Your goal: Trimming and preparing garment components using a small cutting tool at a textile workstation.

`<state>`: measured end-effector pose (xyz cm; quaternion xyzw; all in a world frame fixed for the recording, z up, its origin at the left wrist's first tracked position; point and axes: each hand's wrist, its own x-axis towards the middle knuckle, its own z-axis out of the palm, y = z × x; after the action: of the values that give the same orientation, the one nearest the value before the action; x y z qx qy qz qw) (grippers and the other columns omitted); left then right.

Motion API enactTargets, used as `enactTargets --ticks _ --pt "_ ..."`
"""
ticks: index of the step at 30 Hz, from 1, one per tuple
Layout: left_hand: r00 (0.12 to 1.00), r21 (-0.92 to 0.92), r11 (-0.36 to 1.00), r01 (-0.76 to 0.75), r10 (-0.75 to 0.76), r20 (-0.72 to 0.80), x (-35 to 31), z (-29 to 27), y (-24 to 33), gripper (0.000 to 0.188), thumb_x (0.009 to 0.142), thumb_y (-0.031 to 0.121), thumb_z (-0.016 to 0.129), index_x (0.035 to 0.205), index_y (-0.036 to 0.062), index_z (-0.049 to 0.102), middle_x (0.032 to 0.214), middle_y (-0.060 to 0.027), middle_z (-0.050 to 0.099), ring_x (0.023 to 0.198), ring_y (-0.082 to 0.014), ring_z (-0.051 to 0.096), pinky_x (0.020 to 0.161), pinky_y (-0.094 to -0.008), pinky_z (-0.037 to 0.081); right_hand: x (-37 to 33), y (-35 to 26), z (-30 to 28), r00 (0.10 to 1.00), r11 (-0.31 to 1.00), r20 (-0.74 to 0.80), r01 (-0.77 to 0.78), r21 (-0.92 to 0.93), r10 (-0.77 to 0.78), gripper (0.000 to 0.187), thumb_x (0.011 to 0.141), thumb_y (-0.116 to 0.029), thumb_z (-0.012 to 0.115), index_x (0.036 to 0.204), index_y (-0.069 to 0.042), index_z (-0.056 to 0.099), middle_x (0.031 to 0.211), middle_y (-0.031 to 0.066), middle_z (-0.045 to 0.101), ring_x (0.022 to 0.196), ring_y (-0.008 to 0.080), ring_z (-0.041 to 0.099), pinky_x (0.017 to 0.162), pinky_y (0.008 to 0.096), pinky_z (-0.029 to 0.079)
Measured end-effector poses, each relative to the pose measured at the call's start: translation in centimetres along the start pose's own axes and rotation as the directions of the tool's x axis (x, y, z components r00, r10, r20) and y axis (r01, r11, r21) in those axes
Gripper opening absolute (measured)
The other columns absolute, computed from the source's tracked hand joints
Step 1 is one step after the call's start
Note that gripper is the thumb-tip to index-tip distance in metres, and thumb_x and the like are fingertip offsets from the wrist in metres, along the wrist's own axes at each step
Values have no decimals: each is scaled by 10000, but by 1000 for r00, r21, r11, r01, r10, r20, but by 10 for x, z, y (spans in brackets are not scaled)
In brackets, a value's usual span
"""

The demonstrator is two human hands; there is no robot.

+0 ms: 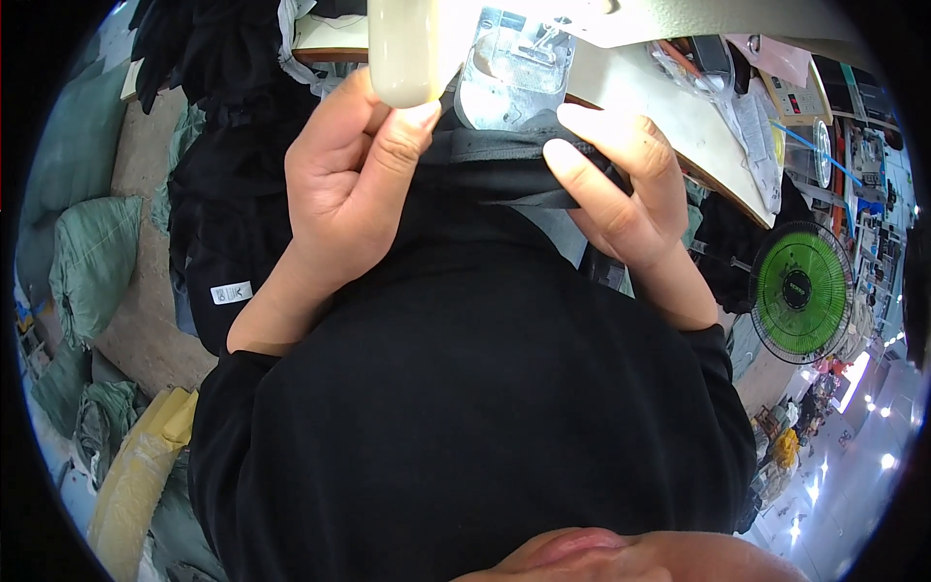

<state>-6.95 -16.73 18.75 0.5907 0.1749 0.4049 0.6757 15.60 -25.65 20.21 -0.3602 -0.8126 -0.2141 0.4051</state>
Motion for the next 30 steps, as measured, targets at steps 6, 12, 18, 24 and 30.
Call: enactTargets --ticks 6,12,18,24,30 --pt "979 216 976 -36 -9 205 -2 13 10 291 966 68 628 1244 -14 645 843 -59 654 642 -71 545 610 -205 428 -1 -2 -5 997 999 64 -49 15 48 308 696 -47 749 994 15 708 995 206 646 784 261 666 631 310 574" --pt "945 360 907 -219 104 311 7 17 9 304 957 54 625 1255 1 648 914 -96 698 701 -145 624 658 -243 485 -4 -1 -1 1000 1000 2 -17 7 17 302 708 -68 744 995 19 709 971 206 657 756 252 659 610 302 568" --pt "947 416 867 -273 165 276 2 21 6 264 967 63 625 1222 4 657 968 -98 710 758 -168 650 697 -258 509 -4 -2 2 1000 1000 -16 -10 1 10 310 702 -67 742 996 25 706 960 205 659 732 249 653 595 298 563" --pt "997 0 999 -41 41 -58 4 7 -7 255 1049 108 511 1264 -22 555 755 39 526 588 -7 410 514 -172 342 -5 -9 -11 992 993 43 -118 21 117 308 716 -33 728 1018 20 703 989 199 661 799 269 665 648 319 568" --pt "998 -129 990 54 -59 -35 4 -3 -9 288 1067 150 475 1302 -11 523 746 24 536 533 22 340 459 -143 270 -36 4 -34 725 735 168 -607 -304 668 358 668 93 566 1005 34 670 1029 200 648 931 366 643 855 408 527"
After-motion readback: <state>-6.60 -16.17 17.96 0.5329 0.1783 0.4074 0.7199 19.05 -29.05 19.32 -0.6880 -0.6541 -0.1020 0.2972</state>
